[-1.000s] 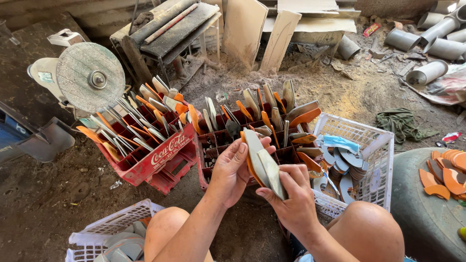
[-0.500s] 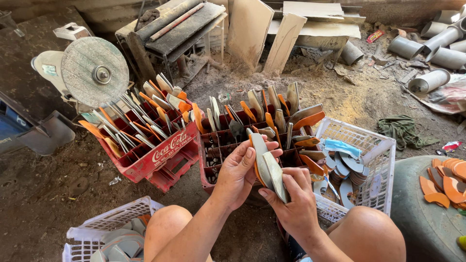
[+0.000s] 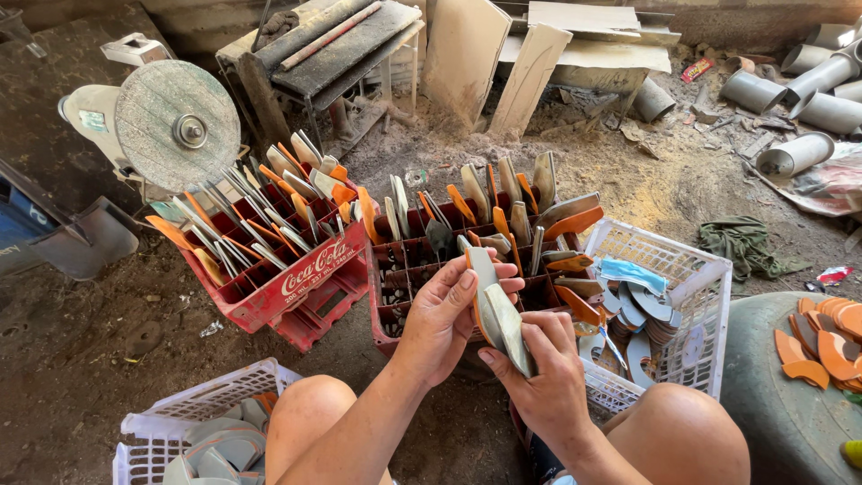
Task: The person sits on the ground and repeatedly picks up pairs of curved sandpaper pieces from a crate, rubs their edges together, and places them into a second crate. The person continues this process for multiple pieces throughout the clip.
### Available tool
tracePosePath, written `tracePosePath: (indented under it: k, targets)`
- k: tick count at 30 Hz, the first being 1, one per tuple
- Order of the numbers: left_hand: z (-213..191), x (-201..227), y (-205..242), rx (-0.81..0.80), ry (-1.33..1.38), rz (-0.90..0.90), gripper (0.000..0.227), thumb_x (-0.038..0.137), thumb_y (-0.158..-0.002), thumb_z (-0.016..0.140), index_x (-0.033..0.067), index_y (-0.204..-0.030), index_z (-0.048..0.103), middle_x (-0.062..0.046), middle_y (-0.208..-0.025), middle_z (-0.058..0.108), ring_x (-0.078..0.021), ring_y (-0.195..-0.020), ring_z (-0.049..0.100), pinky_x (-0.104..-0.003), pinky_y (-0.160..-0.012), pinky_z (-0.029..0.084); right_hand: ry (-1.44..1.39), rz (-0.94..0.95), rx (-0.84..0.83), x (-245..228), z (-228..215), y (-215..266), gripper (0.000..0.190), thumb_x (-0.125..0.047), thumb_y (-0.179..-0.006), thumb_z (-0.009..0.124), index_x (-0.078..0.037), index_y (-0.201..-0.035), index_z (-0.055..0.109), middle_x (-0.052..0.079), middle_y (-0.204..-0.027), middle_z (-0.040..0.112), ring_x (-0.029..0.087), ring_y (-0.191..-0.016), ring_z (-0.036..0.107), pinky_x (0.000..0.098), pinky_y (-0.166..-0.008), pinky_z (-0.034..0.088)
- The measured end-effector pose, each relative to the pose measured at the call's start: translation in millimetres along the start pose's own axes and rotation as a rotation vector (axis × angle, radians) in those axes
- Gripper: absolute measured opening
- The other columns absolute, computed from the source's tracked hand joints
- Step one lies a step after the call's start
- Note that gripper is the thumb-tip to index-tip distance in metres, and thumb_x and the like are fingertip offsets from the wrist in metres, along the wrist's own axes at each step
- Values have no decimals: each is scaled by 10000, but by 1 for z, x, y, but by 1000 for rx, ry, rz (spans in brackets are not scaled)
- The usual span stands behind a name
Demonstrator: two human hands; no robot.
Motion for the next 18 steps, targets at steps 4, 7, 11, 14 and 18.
tracePosePath:
  k: [4, 7, 11, 14, 18]
  targets:
    - [1, -1, 1, -8, -10, 5, 443, 247, -1067, 560, 4, -1433, 498, -169, -1327, 654, -265, -1232, 647, -423, -1080, 531, -7, -3, 2, -1, 1, 0, 395, -262, -764, 859, 10, -991, 683, 93, -1038, 641, 291, -976, 574, 397, -820, 501]
    - [1, 0, 1, -15, -24, 8, 442, 254, -1067, 569, 10, -1429, 501, -166, -1323, 657, -262, -1227, 647, -419, -1078, 527, -6, -7, 3, -1, 0, 1, 381, -252, -764, 860, 7, -980, 683, 93, -1038, 645, 294, -974, 574, 398, -825, 503]
    - [1, 2, 1, -34, -53, 2, 450, 257, -1054, 588, 9, -1421, 506, -157, -1318, 656, -257, -1229, 647, -425, -1079, 531, 1, -9, 8, -1, 0, 0, 382, -248, -762, 859, 11, -981, 683, 96, -1048, 648, 294, -981, 581, 399, -822, 508]
    - [2, 3, 1, -23, -85, 1, 454, 261, -1050, 594, 5, -1415, 508, -160, -1308, 660, -255, -1220, 654, -420, -1072, 536, 2, -2, 3, -2, 0, 1, 382, -257, -766, 856, 10, -979, 686, 96, -1052, 650, 289, -986, 586, 393, -814, 515]
    - [1, 4, 2, -13, -96, 24, 440, 270, -1065, 577, -13, -1397, 514, -164, -1273, 667, -260, -1189, 671, -423, -1048, 553, -4, -51, -1, -3, 0, 2, 432, -300, -778, 848, 1, -1047, 691, 91, -1079, 650, 277, -997, 592, 383, -833, 514]
Point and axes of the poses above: each hand's wrist, its own y-axis away from the middle knuckle, its own z-axis out of the palm, x = y × z, the point moved 2 cm from there along -y, towards the middle knuckle
